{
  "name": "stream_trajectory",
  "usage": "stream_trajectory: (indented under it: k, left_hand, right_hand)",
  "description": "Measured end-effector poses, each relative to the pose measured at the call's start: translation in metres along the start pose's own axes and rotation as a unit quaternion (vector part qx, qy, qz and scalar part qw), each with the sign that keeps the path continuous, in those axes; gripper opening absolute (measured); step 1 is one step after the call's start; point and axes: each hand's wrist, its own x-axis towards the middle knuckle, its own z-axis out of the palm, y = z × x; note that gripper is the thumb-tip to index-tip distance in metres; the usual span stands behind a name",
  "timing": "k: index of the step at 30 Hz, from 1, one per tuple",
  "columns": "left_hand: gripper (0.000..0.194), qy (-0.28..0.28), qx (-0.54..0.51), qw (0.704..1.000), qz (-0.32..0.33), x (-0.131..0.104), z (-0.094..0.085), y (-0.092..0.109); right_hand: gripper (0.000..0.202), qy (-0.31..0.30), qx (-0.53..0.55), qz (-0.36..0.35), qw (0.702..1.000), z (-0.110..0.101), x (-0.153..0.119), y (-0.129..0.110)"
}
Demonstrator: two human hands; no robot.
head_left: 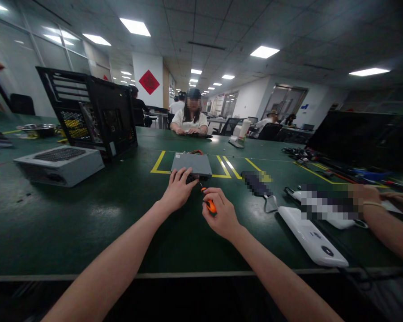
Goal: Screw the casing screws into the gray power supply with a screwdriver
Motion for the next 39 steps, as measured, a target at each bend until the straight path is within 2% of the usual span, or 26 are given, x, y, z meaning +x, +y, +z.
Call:
stream_trajectory:
  k: [3,8,13,17,22,29,34,39]
  left_hand:
    - [0.039,-0.002,0.014,1.0,-0.001,0.0001,0.0006,-0.0003]
    - [0.041,-0.006,0.009,1.0,0.008,0.0,0.0,-0.0008]
    - [0.04,-0.005,0.011,1.0,0.004,0.0003,0.0,-0.0004]
    - [0.04,-0.005,0.004,1.0,0.003,0.0002,-0.0005,-0.0001]
    - [0.04,-0.005,0.003,1.0,0.002,0.0002,-0.0013,-0.0004]
    - [0.039,0.0,0.007,1.0,0.007,-0.0001,0.0002,-0.0005]
    - [0.038,0.004,0.015,1.0,0.009,-0.0008,0.0014,-0.0013]
    - [0.039,0.002,0.014,1.0,0.011,-0.0006,0.0013,-0.0017]
  right_hand:
    - [0.001,-0.003,-0.01,-0.008,1.0,0.0,0.0008,0.0009]
    - [0.02,0.019,0.01,0.045,0.999,0.0031,-0.0019,0.005]
    - [0.013,0.012,-0.001,0.026,1.0,0.0011,-0.0023,0.0041]
    - [0.008,0.041,-0.038,0.031,0.998,-0.0008,0.0,0.0036]
    - [0.02,0.087,-0.025,0.03,0.995,0.0023,0.0006,0.0068]
    - [0.026,0.066,-0.035,-0.012,0.997,0.0028,-0.0003,0.0057]
    - [0.017,0.047,-0.023,0.006,0.999,0.002,-0.0004,0.0053]
    - [0.021,0.041,0.03,0.029,0.998,0.0044,-0.0021,0.0056]
